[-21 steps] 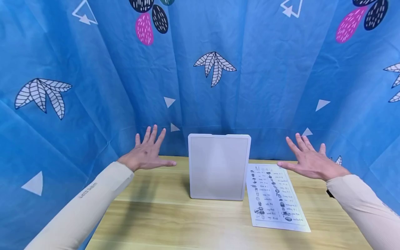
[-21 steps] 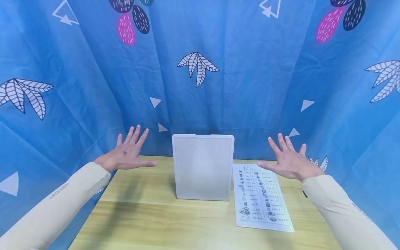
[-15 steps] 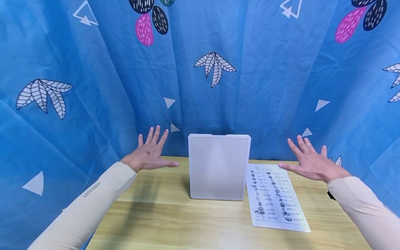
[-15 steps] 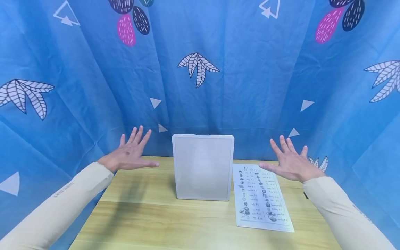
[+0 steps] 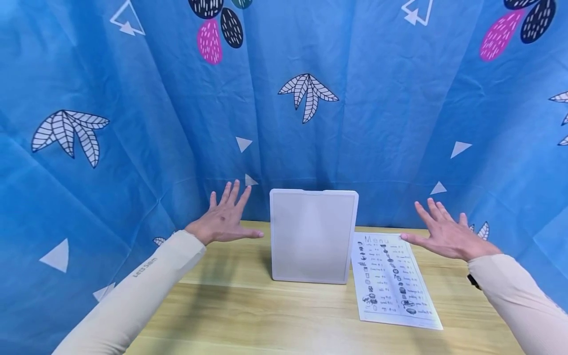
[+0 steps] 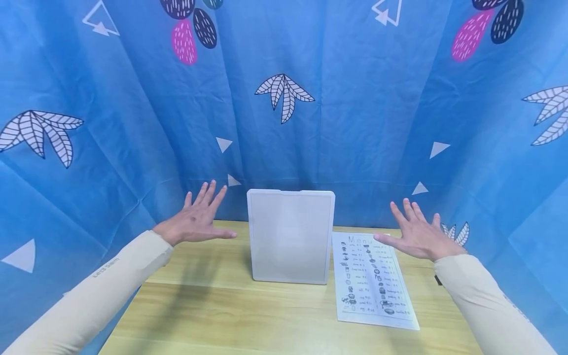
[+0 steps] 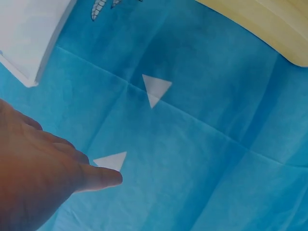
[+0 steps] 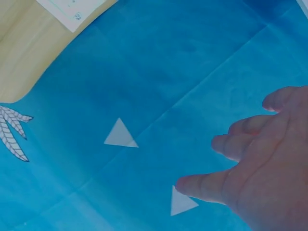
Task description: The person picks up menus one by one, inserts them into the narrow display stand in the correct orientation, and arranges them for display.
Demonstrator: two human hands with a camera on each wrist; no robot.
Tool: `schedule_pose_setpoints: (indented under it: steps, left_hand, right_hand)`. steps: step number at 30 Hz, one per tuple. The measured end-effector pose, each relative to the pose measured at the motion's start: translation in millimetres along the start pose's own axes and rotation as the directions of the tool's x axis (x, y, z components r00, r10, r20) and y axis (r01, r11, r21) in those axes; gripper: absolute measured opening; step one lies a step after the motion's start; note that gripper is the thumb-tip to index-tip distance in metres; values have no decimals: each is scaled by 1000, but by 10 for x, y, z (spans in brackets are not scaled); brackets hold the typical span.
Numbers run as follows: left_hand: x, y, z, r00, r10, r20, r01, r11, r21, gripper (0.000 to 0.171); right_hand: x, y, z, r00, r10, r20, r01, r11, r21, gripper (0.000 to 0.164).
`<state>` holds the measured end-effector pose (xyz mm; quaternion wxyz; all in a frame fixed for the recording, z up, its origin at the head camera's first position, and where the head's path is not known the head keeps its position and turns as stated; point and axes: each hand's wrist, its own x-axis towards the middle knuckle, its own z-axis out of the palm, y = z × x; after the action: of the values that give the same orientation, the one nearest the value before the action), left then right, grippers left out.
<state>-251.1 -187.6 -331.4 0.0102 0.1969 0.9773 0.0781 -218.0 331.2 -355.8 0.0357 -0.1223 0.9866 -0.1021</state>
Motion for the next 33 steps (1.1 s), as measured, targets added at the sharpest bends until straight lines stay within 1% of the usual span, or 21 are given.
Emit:
schedule_pose_setpoints:
  steps: [7, 14, 18, 24, 29, 33]
  left_hand:
    - [42, 80, 135, 1000, 16, 22, -15, 999, -47, 121]
    - [82, 150, 223, 998, 41, 42, -39, 998, -51, 123]
    - [99, 188, 258, 997, 65, 47, -62, 996, -58, 124]
    - [83, 214, 307, 993, 107, 42, -103, 990, -97, 121]
    - [84, 236, 375, 989, 143, 41, -138, 985, -106, 119]
    - [91, 260, 437, 984, 178, 21, -175, 979, -107, 118]
  right_hand:
    - [-2, 82, 91, 1000, 11, 5, -11, 1000, 21, 101]
    - [-8, 158, 177, 999, 33, 12, -33, 998, 53, 104]
    - [18, 218, 226, 1000, 29, 10, -30, 997, 68, 105]
    - [45, 304, 314, 999, 35, 10, -36, 995, 88, 107]
    - [47, 368, 377, 999, 44, 8, -44, 995, 93, 109]
    - [45, 415, 433, 999, 54, 7, -55, 994, 99, 109]
